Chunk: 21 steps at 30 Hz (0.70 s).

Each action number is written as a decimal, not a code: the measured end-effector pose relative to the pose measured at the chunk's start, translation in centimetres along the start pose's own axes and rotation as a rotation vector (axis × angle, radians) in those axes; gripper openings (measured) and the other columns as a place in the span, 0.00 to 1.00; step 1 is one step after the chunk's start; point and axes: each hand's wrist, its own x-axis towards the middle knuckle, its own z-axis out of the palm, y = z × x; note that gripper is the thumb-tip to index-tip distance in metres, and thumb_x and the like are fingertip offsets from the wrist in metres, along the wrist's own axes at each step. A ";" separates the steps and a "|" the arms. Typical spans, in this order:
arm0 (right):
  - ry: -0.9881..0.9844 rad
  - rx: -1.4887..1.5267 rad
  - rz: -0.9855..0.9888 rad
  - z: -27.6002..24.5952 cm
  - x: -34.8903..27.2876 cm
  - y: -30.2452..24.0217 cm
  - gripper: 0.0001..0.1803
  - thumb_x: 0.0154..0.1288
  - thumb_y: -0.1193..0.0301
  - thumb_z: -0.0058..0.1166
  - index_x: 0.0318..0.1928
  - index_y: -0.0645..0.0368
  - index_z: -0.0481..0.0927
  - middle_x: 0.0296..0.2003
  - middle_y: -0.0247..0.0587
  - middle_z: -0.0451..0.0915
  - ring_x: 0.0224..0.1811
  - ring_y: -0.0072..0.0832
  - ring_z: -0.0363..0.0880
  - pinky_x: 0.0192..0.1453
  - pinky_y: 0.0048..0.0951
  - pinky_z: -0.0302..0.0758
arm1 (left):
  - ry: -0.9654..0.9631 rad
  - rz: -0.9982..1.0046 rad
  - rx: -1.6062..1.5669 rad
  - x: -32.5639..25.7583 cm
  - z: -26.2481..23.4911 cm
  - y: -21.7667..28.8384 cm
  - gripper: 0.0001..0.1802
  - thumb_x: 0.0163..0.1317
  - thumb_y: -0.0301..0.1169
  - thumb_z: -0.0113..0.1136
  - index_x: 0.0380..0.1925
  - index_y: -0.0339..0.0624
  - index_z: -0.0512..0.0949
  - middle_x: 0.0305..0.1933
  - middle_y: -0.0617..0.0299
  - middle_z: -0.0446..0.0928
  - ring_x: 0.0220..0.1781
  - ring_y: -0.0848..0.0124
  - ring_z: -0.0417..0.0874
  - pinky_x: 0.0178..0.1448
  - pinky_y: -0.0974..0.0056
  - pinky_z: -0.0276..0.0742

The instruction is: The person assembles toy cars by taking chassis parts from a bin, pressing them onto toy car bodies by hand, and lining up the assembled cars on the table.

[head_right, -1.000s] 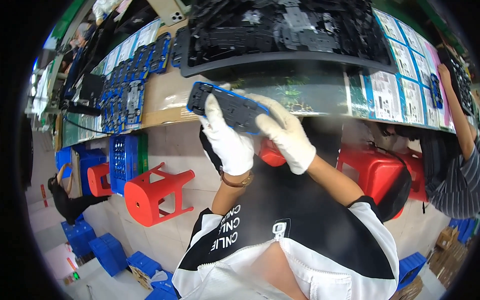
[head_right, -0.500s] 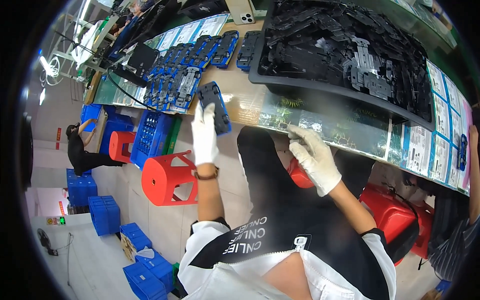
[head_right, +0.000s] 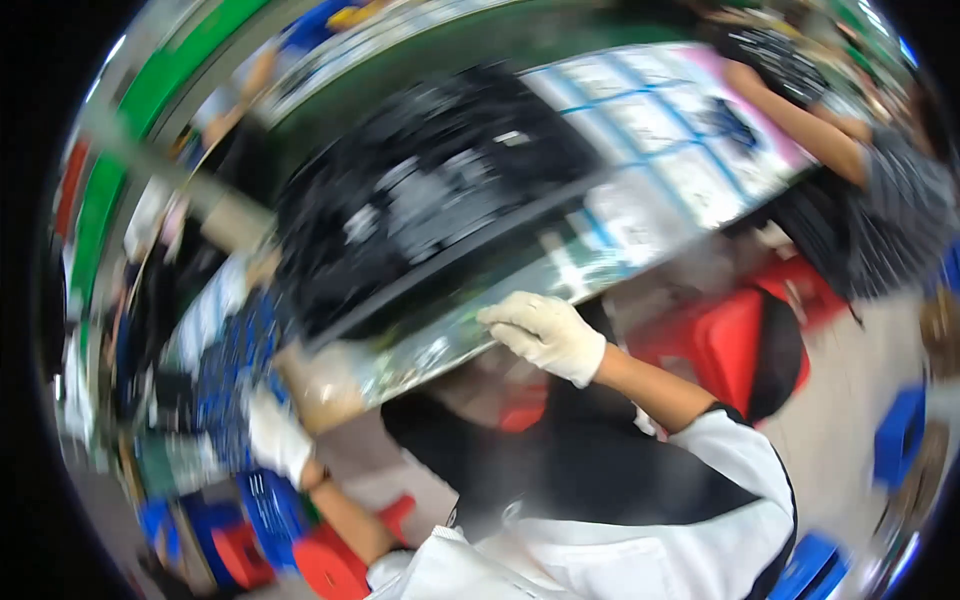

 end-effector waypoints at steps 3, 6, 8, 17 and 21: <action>0.425 0.108 0.050 -6.2 0.1 3.4 0.10 0.71 0.76 0.57 0.50 0.60 0.84 0.43 0.39 0.85 0.45 0.29 0.83 0.53 0.30 0.78 | 0.233 -0.079 -0.255 -0.6 3.7 -3.5 0.26 0.75 0.54 0.48 0.54 0.47 0.81 0.53 0.51 0.84 0.47 0.51 0.85 0.44 0.48 0.81; 0.952 -0.410 0.072 -16.0 -0.4 8.2 0.15 0.68 0.76 0.60 0.54 0.59 0.82 0.45 0.39 0.85 0.48 0.25 0.82 0.54 0.29 0.78 | 0.415 0.093 -0.032 0.3 7.6 -3.5 0.26 0.70 0.56 0.54 0.50 0.45 0.79 0.47 0.57 0.83 0.45 0.56 0.83 0.41 0.54 0.80; 1.075 -0.779 0.106 -23.1 -0.4 11.1 0.26 0.63 0.72 0.67 0.62 0.56 0.77 0.55 0.45 0.78 0.59 0.36 0.77 0.62 0.36 0.75 | 0.453 0.106 0.013 0.3 7.6 -3.0 0.27 0.68 0.55 0.57 0.51 0.44 0.79 0.47 0.60 0.82 0.45 0.58 0.82 0.40 0.57 0.79; 0.740 -0.905 0.482 -40.7 -0.5 24.5 0.55 0.56 0.59 0.70 0.78 0.62 0.51 0.69 0.64 0.68 0.71 0.51 0.69 0.74 0.39 0.65 | 0.553 0.104 -0.424 -0.5 1.0 -0.3 0.26 0.71 0.47 0.57 0.56 0.36 0.78 0.57 0.48 0.79 0.55 0.50 0.79 0.59 0.50 0.74; 0.831 -0.954 0.389 -39.1 -1.9 25.2 0.50 0.61 0.62 0.68 0.77 0.61 0.55 0.71 0.59 0.65 0.73 0.46 0.65 0.76 0.36 0.61 | 0.526 0.105 -1.109 -3.0 -3.1 3.0 0.18 0.73 0.36 0.57 0.54 0.32 0.80 0.55 0.46 0.81 0.57 0.55 0.80 0.66 0.54 0.71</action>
